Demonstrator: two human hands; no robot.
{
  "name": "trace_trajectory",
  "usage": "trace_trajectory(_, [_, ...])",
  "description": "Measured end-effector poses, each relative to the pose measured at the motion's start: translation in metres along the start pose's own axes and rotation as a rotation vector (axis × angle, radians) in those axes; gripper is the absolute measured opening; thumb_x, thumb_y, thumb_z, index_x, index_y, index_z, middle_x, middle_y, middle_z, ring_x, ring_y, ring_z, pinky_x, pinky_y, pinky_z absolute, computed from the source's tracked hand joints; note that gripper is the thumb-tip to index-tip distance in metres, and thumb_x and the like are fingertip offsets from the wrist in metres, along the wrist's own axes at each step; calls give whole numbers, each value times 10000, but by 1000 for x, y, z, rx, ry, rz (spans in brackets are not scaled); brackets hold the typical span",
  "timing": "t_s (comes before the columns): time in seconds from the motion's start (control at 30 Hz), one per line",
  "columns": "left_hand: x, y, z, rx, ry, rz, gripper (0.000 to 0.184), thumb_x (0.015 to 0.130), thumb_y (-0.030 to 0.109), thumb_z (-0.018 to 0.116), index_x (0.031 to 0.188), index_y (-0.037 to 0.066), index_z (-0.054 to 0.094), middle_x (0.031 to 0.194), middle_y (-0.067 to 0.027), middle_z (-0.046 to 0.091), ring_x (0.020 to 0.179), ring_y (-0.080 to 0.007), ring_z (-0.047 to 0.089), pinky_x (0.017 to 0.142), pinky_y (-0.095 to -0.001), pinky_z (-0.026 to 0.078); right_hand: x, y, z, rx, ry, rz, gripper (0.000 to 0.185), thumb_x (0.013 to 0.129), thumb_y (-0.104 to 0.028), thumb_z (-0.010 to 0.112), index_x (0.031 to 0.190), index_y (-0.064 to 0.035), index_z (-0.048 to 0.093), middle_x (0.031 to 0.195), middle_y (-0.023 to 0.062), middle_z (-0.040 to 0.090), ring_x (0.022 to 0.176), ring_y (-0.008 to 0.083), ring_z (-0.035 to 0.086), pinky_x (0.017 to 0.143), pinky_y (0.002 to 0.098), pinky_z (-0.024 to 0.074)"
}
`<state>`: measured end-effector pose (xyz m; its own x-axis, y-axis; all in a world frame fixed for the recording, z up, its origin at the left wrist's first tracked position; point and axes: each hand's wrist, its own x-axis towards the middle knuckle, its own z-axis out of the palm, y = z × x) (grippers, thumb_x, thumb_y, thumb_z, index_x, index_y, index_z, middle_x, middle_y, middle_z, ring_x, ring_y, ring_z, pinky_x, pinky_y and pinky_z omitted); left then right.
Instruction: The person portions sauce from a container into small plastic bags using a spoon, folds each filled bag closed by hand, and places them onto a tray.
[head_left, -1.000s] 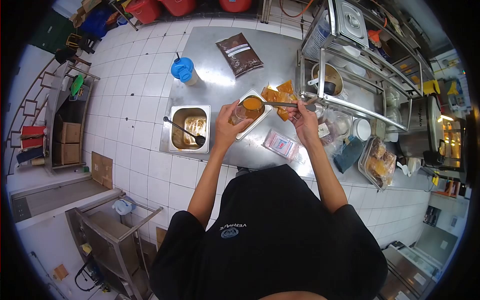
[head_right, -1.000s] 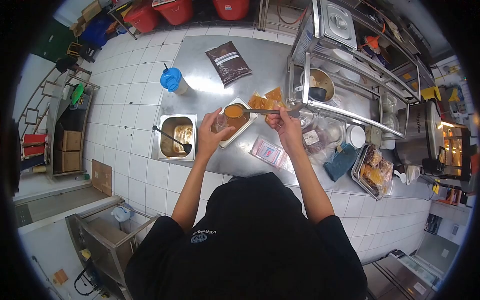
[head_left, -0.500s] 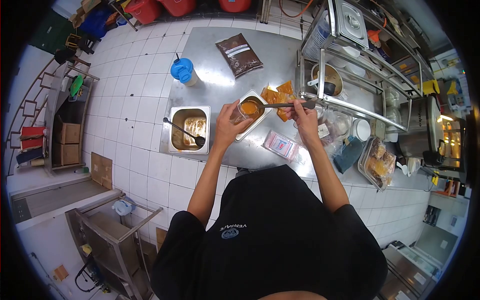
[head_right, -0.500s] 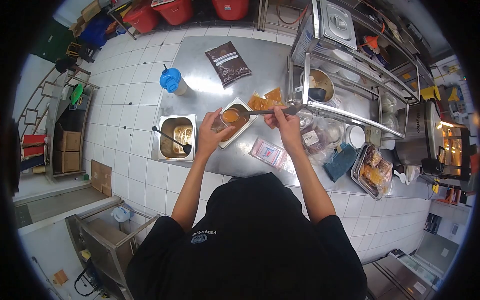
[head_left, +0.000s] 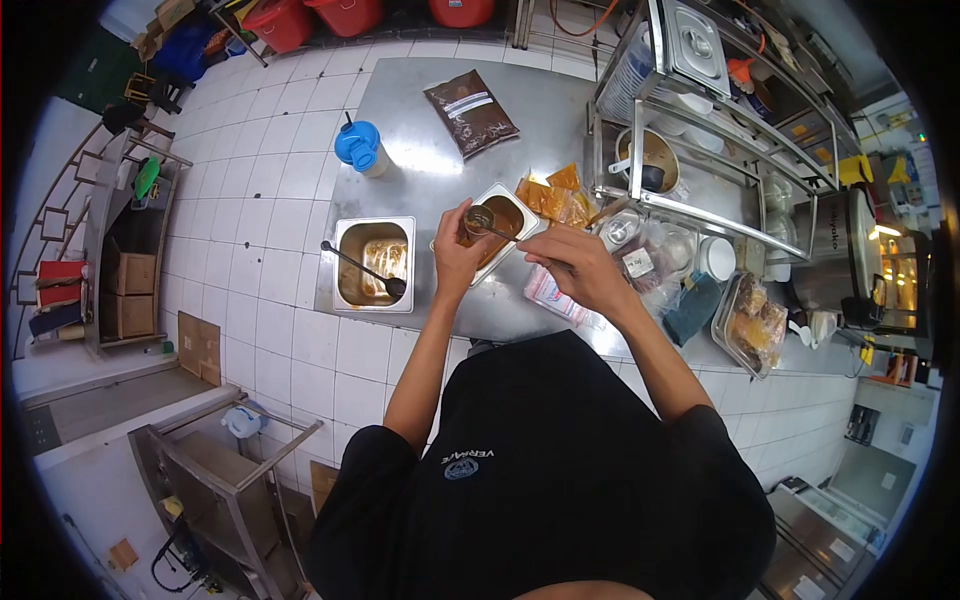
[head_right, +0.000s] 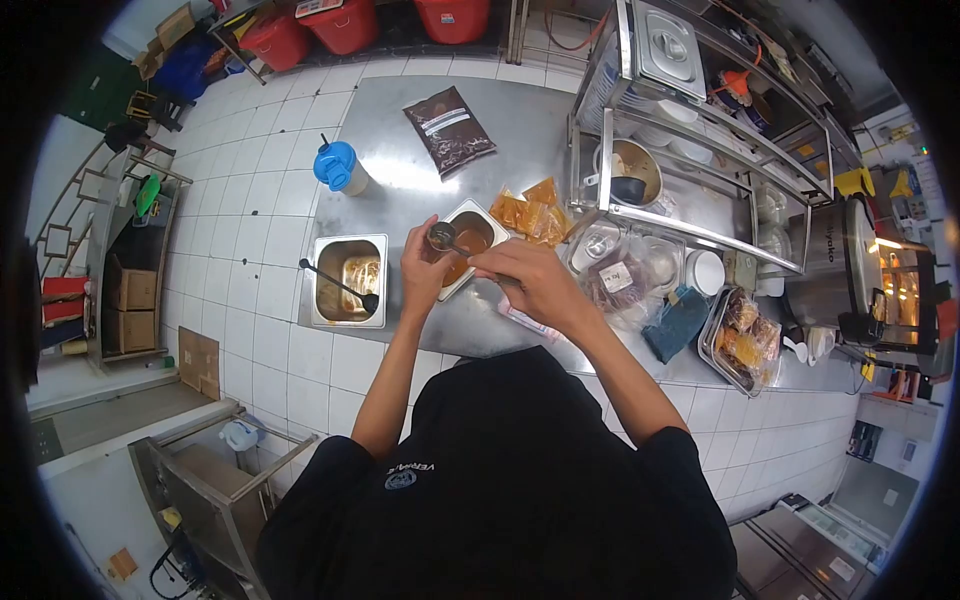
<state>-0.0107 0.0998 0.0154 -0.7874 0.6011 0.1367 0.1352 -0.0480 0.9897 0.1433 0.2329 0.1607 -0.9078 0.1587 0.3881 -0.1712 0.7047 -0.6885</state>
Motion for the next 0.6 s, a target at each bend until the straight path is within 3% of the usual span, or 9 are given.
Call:
trace_trajectory(0.03, [0, 2, 0, -1, 3, -1, 636, 739, 96, 844, 1294, -24, 556, 1166, -78, 575, 1056, -185, 618, 905, -299, 520, -3, 4, 0, 11, 34, 42, 164, 864, -72, 683, 1020, -26, 706, 898, 117, 699, 801, 279, 662, 715, 351, 510])
trace_trajectory(0.1, [0, 10, 0, 40, -15, -39, 645, 775, -50, 756, 1362, -27, 490, 1153, -74, 542, 1058, -170, 601, 908, -286, 522, -6, 9, 1, 22, 66, 83, 159, 883, -84, 676, 1026, -24, 708, 909, 106, 709, 802, 254, 673, 720, 338, 514])
trace_trajectory(0.17, [-1, 21, -1, 76, -1, -16, 647, 774, -28, 771, 1361, -28, 498, 1156, -75, 544, 1046, -167, 602, 905, -285, 519, -8, 15, 2, 327, 232, 385, 167, 928, -121, 653, 1038, -8, 708, 935, 80, 727, 815, 180, 680, 739, 305, 520])
trace_trajectory(0.2, [0, 24, -1, 111, 12, 8, 650, 772, -6, 786, 1359, -28, 506, 1159, -75, 546, 1033, -163, 604, 901, -285, 516, -11, 22, 2, 362, 252, 435, 210, 964, -166, 625, 1054, 8, 702, 934, 71, 730, 837, 134, 670, 752, 285, 524])
trace_trajectory(0.3, [3, 16, -5, 145, 63, 56, 660, 742, 65, 833, 1329, -24, 545, 1135, -85, 560, 1035, -172, 612, 894, -299, 542, -16, 34, 1, 413, 323, 490, 217, 971, -169, 615, 1073, 6, 693, 894, 92, 724, 823, 135, 673, 730, 274, 523])
trace_trajectory(0.53, [4, 24, -10, 121, 96, 112, 667, 731, 59, 840, 1327, -21, 552, 1128, -81, 562, 1030, -182, 609, 886, -311, 536, -20, 89, 33, 485, 363, 616, 218, 978, -155, 594, 1063, 27, 678, 860, 116, 717, 814, 130, 674, 701, 252, 516])
trace_trajectory(0.6, [2, 31, -7, 123, 121, 148, 682, 719, 70, 850, 1328, -15, 554, 1127, -86, 563, 1021, -189, 612, 876, -315, 532, -15, 100, 46, 434, 199, 748, 316, 948, -177, 636, 1182, 32, 596, 893, 124, 700, 816, 146, 673, 692, 260, 518])
